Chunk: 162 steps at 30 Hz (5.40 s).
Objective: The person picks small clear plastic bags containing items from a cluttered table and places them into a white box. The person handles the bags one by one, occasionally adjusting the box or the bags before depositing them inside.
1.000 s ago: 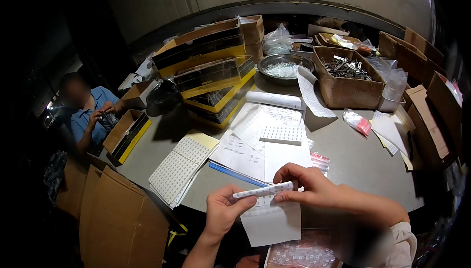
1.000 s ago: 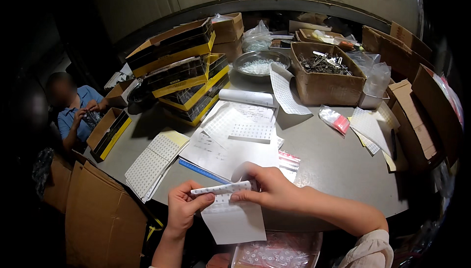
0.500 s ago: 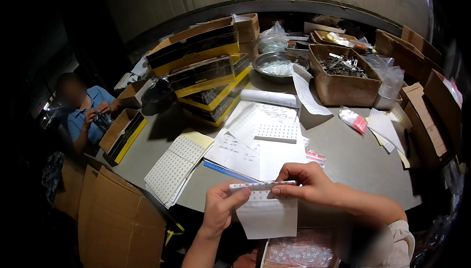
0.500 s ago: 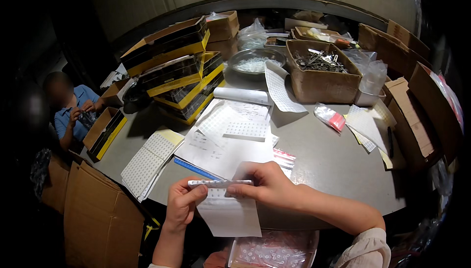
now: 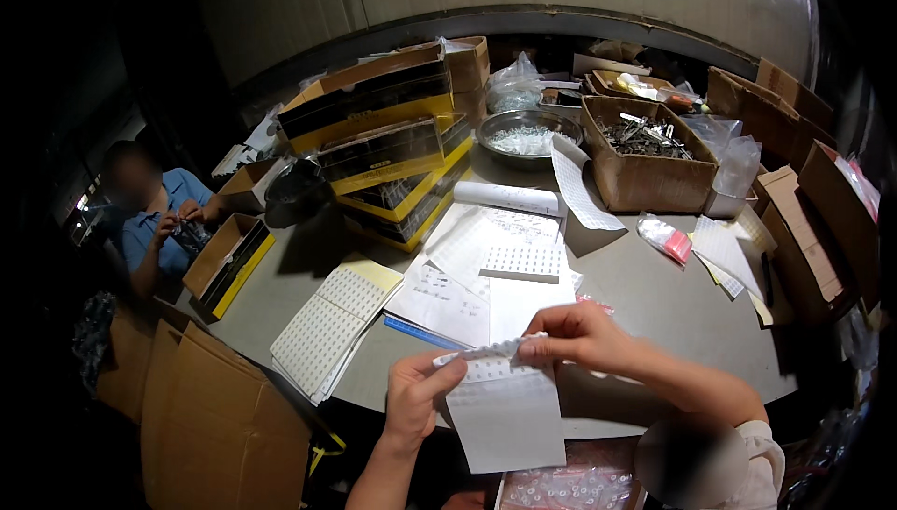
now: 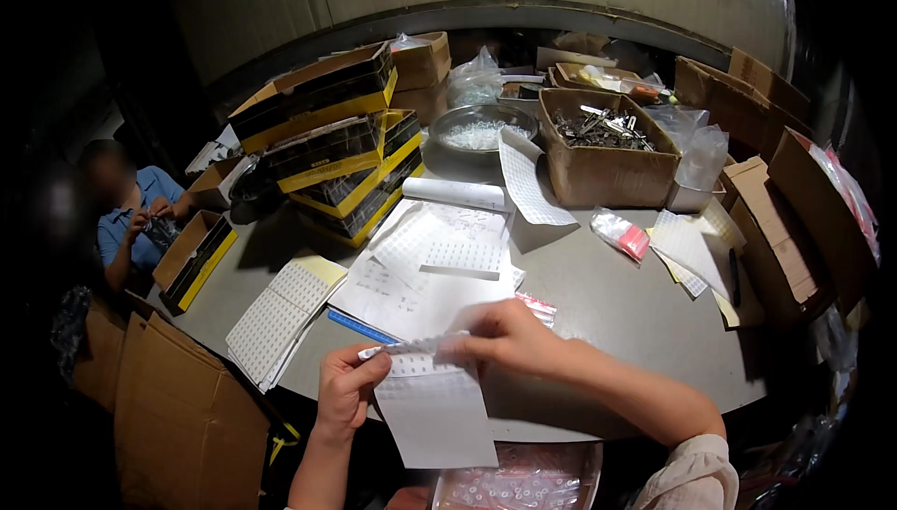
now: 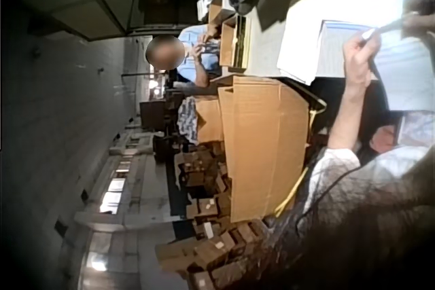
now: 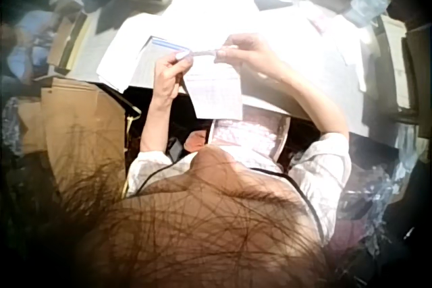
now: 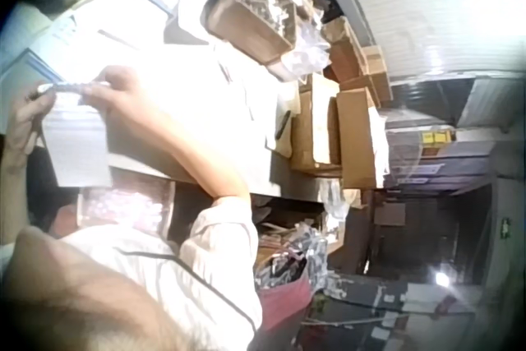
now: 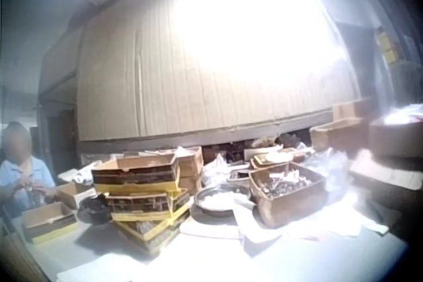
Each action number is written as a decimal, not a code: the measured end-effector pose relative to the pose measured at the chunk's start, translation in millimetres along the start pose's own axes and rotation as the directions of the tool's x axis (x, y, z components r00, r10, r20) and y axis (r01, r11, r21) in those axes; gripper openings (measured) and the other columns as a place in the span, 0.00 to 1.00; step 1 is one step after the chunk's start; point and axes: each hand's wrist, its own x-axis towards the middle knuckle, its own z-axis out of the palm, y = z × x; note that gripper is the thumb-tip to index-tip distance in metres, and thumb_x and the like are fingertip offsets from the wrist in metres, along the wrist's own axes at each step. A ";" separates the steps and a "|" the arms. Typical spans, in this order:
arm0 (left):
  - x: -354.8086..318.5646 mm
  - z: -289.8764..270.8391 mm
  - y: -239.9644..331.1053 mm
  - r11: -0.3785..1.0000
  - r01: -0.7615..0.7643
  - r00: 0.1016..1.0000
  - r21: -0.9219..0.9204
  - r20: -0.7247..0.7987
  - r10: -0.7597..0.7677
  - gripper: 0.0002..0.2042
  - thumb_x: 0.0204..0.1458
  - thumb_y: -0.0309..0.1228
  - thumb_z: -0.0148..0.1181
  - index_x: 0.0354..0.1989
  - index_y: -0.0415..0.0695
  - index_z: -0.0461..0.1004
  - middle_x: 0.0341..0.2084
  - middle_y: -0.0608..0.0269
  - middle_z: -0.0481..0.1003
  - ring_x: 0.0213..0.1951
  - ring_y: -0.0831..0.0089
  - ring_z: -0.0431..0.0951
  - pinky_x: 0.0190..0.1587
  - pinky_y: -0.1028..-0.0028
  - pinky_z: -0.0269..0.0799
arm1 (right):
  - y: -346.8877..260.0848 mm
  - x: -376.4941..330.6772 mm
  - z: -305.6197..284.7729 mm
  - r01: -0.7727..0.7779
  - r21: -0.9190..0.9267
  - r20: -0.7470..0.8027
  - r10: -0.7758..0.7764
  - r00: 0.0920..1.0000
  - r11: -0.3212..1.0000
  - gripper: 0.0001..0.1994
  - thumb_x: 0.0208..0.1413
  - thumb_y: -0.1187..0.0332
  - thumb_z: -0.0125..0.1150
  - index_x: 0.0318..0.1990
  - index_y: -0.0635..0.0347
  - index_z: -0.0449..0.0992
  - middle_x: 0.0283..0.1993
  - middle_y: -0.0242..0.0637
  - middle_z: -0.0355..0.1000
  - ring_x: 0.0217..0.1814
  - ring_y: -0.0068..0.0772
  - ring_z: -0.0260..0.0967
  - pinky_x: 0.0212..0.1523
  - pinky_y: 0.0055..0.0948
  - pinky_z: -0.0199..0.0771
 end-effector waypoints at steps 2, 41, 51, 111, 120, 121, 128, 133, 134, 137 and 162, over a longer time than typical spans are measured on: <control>-2.0 7.5 6.6 0.999 -0.038 0.994 -0.001 -0.104 0.037 0.08 0.59 0.22 0.68 0.44 0.30 0.84 0.31 0.61 0.81 0.30 0.80 0.76 0.35 0.80 0.69 | 17.0 15.6 -30.5 0.109 -0.081 -0.114 -0.118 0.987 0.991 0.11 0.68 0.64 0.67 0.47 0.64 0.82 0.39 0.33 0.82 0.38 0.20 0.77 0.42 0.25 0.79; -57.0 53.2 25.0 0.950 -0.189 0.965 0.250 0.228 0.132 0.12 0.54 0.14 0.66 0.47 0.34 0.86 0.43 0.52 0.83 0.47 0.69 0.82 0.52 0.73 0.77 | -1.0 -101.2 24.1 0.212 -0.204 -0.202 -0.253 0.946 0.956 0.22 0.64 0.71 0.71 0.63 0.65 0.72 0.43 0.31 0.77 0.40 0.15 0.71 0.39 0.22 0.74; -54.9 65.4 7.1 0.914 -0.206 0.962 0.348 0.242 0.125 0.12 0.54 0.15 0.68 0.45 0.37 0.87 0.38 0.55 0.85 0.41 0.73 0.83 0.43 0.76 0.77 | 14.9 -117.4 20.9 0.095 -0.043 -0.177 -0.101 0.979 0.995 0.20 0.63 0.63 0.74 0.57 0.62 0.76 0.46 0.35 0.79 0.44 0.21 0.75 0.45 0.24 0.77; -4.5 64.2 -36.7 0.881 -0.043 0.999 0.472 0.018 0.039 0.10 0.55 0.24 0.72 0.44 0.33 0.86 0.28 0.62 0.85 0.30 0.83 0.78 0.35 0.78 0.73 | 41.6 -112.5 31.1 0.277 -0.948 0.126 -0.613 0.780 0.157 0.18 0.46 0.71 0.64 0.48 0.60 0.76 0.40 0.36 0.70 0.38 0.37 0.71 0.36 0.33 0.78; -0.9 61.4 -38.4 0.864 -0.052 0.999 0.501 0.016 0.051 0.09 0.53 0.23 0.72 0.42 0.34 0.86 0.27 0.59 0.84 0.29 0.78 0.78 0.33 0.77 0.71 | 23.8 -57.0 -59.9 -0.096 -0.674 -0.273 -0.127 0.953 0.732 0.10 0.60 0.68 0.68 0.45 0.64 0.79 0.37 0.44 0.78 0.37 0.43 0.77 0.42 0.37 0.78; -1.6 61.9 -37.9 0.868 -0.049 0.999 0.493 0.013 0.049 0.09 0.53 0.23 0.72 0.42 0.34 0.86 0.28 0.58 0.84 0.29 0.78 0.78 0.33 0.76 0.71 | 22.1 -52.2 -64.4 -0.112 -0.700 -0.240 -0.085 0.967 0.706 0.11 0.61 0.67 0.68 0.45 0.64 0.79 0.38 0.45 0.79 0.38 0.44 0.78 0.42 0.38 0.77; -3.0 56.7 -46.1 0.860 -0.103 0.994 0.499 0.015 0.110 0.09 0.53 0.23 0.72 0.42 0.36 0.86 0.29 0.57 0.83 0.29 0.75 0.79 0.32 0.76 0.71 | 29.3 -68.0 -92.8 -0.381 -0.761 -0.387 0.104 0.916 0.526 0.16 0.60 0.61 0.72 0.40 0.67 0.79 0.35 0.48 0.80 0.38 0.46 0.80 0.40 0.40 0.78; -2.1 61.1 -40.5 0.855 -0.122 0.993 0.505 0.059 0.107 0.08 0.55 0.20 0.69 0.43 0.33 0.85 0.30 0.61 0.83 0.32 0.79 0.78 0.35 0.78 0.72 | 15.3 -82.8 -101.8 -0.379 -0.754 -0.376 0.120 0.919 0.537 0.16 0.60 0.60 0.73 0.41 0.65 0.79 0.34 0.44 0.80 0.35 0.40 0.79 0.36 0.36 0.77; -2.5 61.3 -37.9 0.847 -0.114 0.993 0.518 0.065 0.094 0.08 0.56 0.19 0.68 0.43 0.31 0.85 0.31 0.63 0.83 0.34 0.81 0.78 0.37 0.79 0.72 | 12.7 -79.8 -97.6 -0.370 -0.668 -0.372 0.140 0.918 0.646 0.15 0.60 0.62 0.72 0.42 0.65 0.79 0.34 0.44 0.80 0.34 0.40 0.79 0.36 0.36 0.77; -2.3 57.8 -45.6 0.857 -0.133 0.990 0.498 0.026 0.139 0.09 0.53 0.22 0.72 0.42 0.36 0.86 0.27 0.58 0.82 0.28 0.76 0.78 0.31 0.76 0.70 | 7.2 -65.2 -83.1 -0.272 -0.563 -0.337 0.084 0.938 0.781 0.12 0.62 0.66 0.69 0.45 0.65 0.77 0.36 0.45 0.79 0.35 0.42 0.78 0.38 0.37 0.77; -3.1 60.2 -44.6 0.866 -0.187 0.980 0.463 0.029 0.196 0.09 0.53 0.23 0.72 0.42 0.36 0.86 0.27 0.59 0.82 0.26 0.77 0.76 0.31 0.77 0.69 | 31.5 -41.6 -61.0 -0.077 -0.878 -0.242 -0.300 0.923 0.473 0.15 0.60 0.77 0.58 0.54 0.64 0.69 0.49 0.53 0.74 0.51 0.55 0.75 0.52 0.46 0.76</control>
